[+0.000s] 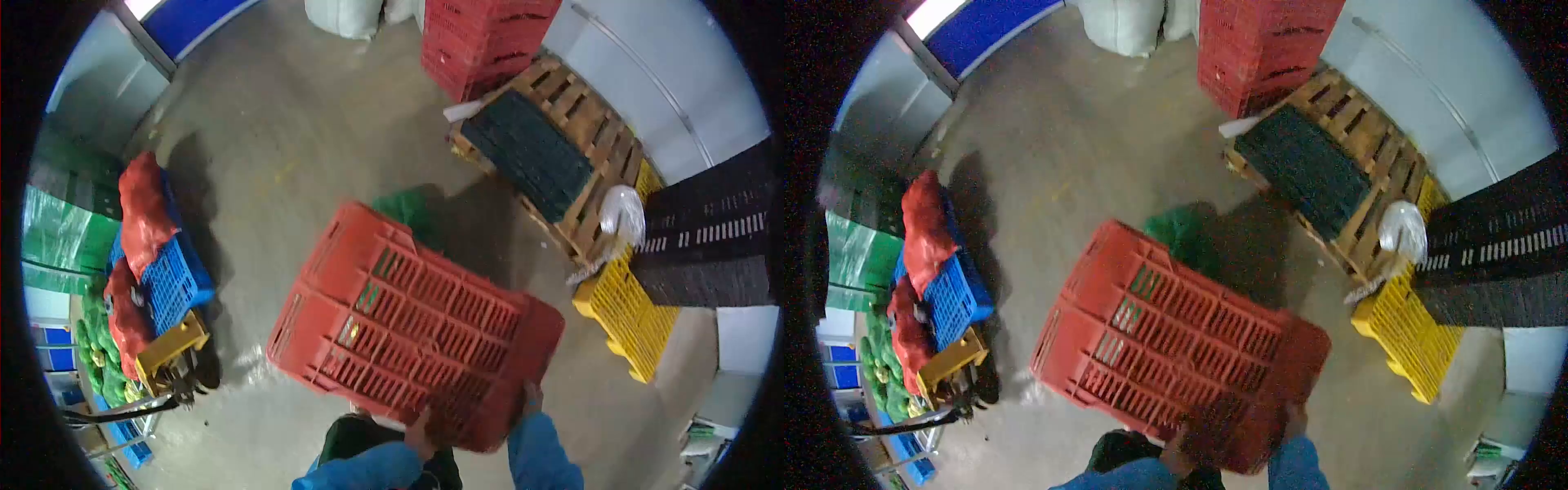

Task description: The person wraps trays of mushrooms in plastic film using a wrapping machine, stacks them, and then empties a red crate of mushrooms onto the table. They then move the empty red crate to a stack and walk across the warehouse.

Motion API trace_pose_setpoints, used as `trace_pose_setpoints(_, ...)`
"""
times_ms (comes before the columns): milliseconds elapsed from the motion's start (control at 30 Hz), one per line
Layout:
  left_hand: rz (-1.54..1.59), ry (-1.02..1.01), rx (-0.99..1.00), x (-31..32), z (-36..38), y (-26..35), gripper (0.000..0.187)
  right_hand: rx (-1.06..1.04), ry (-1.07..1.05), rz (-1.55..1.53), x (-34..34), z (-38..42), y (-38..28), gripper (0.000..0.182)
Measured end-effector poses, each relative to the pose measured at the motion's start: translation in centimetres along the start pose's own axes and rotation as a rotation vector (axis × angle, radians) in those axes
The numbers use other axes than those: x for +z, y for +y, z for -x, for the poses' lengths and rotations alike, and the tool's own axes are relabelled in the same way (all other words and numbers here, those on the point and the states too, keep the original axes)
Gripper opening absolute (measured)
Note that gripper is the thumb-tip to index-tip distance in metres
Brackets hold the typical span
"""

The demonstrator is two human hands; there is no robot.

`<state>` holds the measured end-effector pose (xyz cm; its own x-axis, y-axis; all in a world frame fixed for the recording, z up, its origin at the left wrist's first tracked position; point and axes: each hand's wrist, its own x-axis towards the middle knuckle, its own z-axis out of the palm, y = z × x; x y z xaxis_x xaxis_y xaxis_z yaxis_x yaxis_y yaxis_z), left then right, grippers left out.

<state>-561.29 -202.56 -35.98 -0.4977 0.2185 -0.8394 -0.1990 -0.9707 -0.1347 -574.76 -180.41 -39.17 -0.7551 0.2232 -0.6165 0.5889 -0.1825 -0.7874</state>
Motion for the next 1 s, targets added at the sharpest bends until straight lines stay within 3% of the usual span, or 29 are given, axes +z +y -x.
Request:
trace_pose_setpoints(33, -0.003, -0.035, 0.088, 0.3, 0.1, 0.0, 0.045, 0.006, 0.005, -0.021, 1.1, -0.6, -0.5, 0.047)
trace_pose_setpoints(100, 0.020, 0.110, -0.056, 1.4, 2.0, 2.1, 0.042, 0.181, -0.019, -0.092, 1.2, 2.1, -1.4, 0.044)
trace_pose_setpoints(167, 0.064, 0.171, -0.143, 4.3, 1.3, 6.1, 0.040, 0.150, 0.007, -0.107, 4.0, 1.8, -1.9, 0.044)
trace_pose_setpoints(233, -0.457, 0.231, -0.077, 4.6, -0.4, 10.4, 0.035, 0.117, 0.040, -0.133, 7.2, 1.3, -1.0, 0.044)
trace_pose_setpoints(267, -0.476, 0.224, -0.083, 5.6, -1.1, 12.8, 0.035, 0.066, 0.043, -0.174, 9.1, 0.8, -0.2, 0.045)
trace_pose_setpoints(333, -0.291, -0.047, 0.059, 9.1, -2.3, 17.6, 0.039, 0.009, 0.056, -0.220, 14.0, 0.4, -0.9, 0.047)
trace_pose_setpoints(400, -0.490, 0.294, 0.177, 14.5, -2.5, 23.5, 0.048, 0.143, 0.288, -0.302, 21.7, -1.2, -3.6, 0.051)
trace_pose_setpoints(467, -0.586, 0.074, 0.408, 18.3, -4.9, 29.1, 0.056, 0.089, 0.066, -0.511, 29.6, -1.8, -7.7, 0.055)
trace_pose_setpoints(533, -0.741, -0.055, 0.625, 21.1, -7.5, 35.0, 0.069, 0.216, 0.266, -0.449, 36.6, -4.1, -10.7, 0.063)
trace_pose_setpoints(567, -0.744, -0.067, 0.635, 23.3, -7.6, 36.7, 0.069, 0.222, 0.278, -0.446, 40.0, -5.5, -12.1, 0.069)
trace_pose_setpoints(633, -0.967, 0.023, 0.899, 27.2, -7.7, 39.1, 0.075, 0.216, 0.361, -0.404, 46.5, -9.5, -13.0, 0.077)
trace_pose_setpoints(667, -0.965, 0.016, 0.910, 27.3, -9.5, 40.0, 0.075, 0.202, 0.434, -0.360, 49.4, -11.7, -13.0, 0.080)
trace_pose_setpoints(733, -1.151, 0.287, 1.331, 26.2, -15.0, 42.6, 0.078, 0.197, 0.388, -0.330, 55.5, -12.2, -16.2, 0.082)
trace_pose_setpoints(833, -1.020, 0.156, 1.352, 30.7, -17.9, 51.1, 0.089, 0.199, 0.259, -0.273, 63.5, -15.3, -19.6, 0.085)
trace_pose_setpoints(1000, -1.056, 0.045, 1.476, 40.0, -20.0, 59.8, 0.087, 0.249, 0.000, -0.226, 72.8, -20.8, -26.7, 0.088)
